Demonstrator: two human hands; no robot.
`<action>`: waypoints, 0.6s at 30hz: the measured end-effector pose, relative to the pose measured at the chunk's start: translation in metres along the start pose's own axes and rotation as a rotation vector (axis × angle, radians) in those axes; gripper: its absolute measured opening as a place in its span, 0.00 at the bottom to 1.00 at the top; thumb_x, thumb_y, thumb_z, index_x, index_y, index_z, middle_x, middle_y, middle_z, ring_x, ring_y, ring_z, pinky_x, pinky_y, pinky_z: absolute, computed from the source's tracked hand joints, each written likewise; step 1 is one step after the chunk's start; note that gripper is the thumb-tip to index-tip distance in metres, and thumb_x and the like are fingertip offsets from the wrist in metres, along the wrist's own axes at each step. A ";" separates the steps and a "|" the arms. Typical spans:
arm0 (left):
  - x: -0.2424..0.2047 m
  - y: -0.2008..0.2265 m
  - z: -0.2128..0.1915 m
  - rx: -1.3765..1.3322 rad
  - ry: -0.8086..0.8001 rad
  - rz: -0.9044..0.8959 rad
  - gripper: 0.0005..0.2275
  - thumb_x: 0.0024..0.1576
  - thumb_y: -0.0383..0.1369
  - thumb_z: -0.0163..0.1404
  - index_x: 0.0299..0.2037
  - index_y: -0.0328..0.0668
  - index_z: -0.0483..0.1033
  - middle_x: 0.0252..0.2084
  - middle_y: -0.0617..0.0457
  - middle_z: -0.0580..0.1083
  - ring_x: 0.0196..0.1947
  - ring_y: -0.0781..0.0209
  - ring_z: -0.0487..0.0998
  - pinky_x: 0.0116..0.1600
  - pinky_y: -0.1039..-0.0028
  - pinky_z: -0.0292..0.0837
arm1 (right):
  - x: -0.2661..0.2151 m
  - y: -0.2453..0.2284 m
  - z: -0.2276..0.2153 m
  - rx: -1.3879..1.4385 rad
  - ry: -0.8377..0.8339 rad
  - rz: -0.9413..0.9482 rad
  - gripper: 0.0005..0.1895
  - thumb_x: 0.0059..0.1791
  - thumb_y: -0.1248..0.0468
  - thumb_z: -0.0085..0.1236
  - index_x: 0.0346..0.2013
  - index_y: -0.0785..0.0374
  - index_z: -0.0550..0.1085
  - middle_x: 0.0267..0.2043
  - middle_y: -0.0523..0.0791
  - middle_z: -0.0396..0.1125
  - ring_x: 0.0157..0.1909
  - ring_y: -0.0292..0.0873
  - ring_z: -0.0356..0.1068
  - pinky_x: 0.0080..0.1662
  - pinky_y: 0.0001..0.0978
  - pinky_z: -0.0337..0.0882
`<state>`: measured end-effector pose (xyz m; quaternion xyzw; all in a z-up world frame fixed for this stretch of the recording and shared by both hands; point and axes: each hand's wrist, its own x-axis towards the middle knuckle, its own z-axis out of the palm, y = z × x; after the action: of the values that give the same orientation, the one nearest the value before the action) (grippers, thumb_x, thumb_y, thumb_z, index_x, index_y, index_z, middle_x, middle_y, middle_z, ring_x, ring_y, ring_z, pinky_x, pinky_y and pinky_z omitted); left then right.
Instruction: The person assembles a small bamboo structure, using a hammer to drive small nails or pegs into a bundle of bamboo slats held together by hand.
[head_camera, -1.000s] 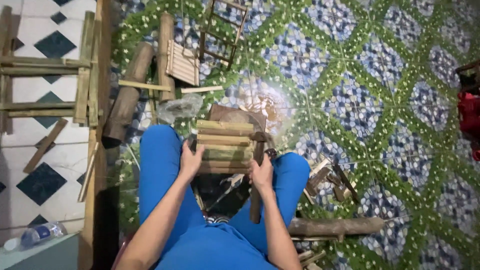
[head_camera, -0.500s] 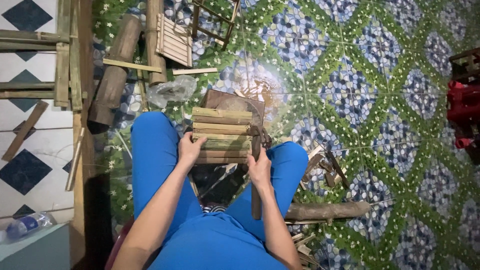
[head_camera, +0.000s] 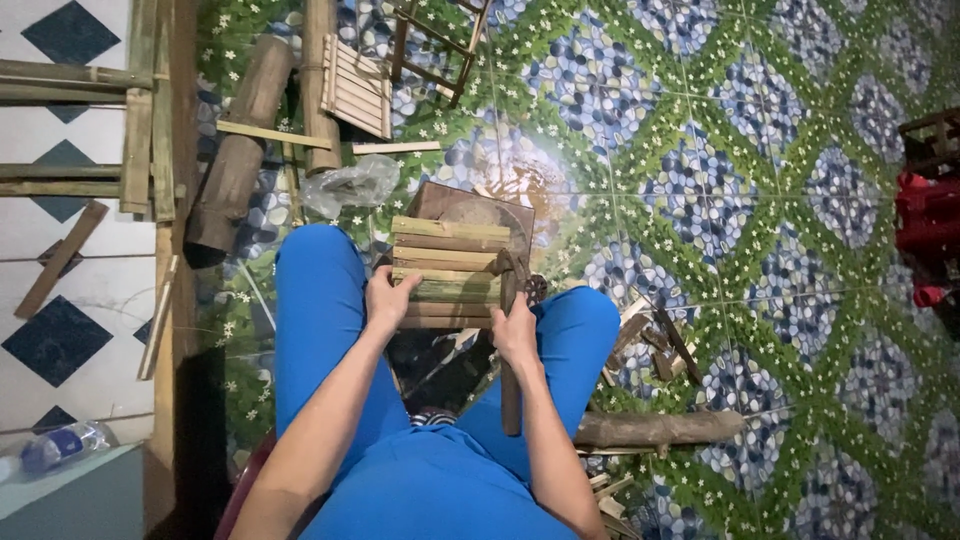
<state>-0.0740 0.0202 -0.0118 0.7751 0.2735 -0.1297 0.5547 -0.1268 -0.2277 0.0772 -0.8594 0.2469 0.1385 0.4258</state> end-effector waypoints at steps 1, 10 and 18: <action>0.000 -0.005 0.002 -0.002 0.002 -0.014 0.28 0.48 0.48 0.67 0.55 0.42 0.78 0.53 0.41 0.78 0.58 0.44 0.77 0.59 0.58 0.74 | 0.005 0.008 0.003 0.005 0.017 0.008 0.30 0.54 0.64 0.55 0.67 0.74 0.60 0.57 0.71 0.65 0.53 0.70 0.72 0.34 0.59 0.81; 0.001 -0.006 0.003 -0.013 0.001 0.008 0.24 0.56 0.50 0.60 0.55 0.41 0.78 0.54 0.38 0.78 0.60 0.42 0.76 0.60 0.55 0.73 | -0.027 -0.029 -0.003 0.014 0.088 0.006 0.15 0.54 0.67 0.54 0.54 0.69 0.67 0.41 0.67 0.72 0.36 0.61 0.77 0.28 0.49 0.80; 0.000 -0.001 0.002 -0.039 0.002 0.016 0.26 0.56 0.47 0.60 0.58 0.35 0.76 0.57 0.33 0.76 0.61 0.38 0.74 0.62 0.53 0.71 | -0.020 -0.018 0.010 -0.032 0.082 0.000 0.15 0.52 0.65 0.57 0.51 0.67 0.69 0.39 0.67 0.72 0.37 0.62 0.77 0.24 0.51 0.79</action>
<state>-0.0745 0.0183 -0.0134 0.7665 0.2703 -0.1190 0.5704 -0.1339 -0.2043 0.0923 -0.8710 0.2622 0.1070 0.4015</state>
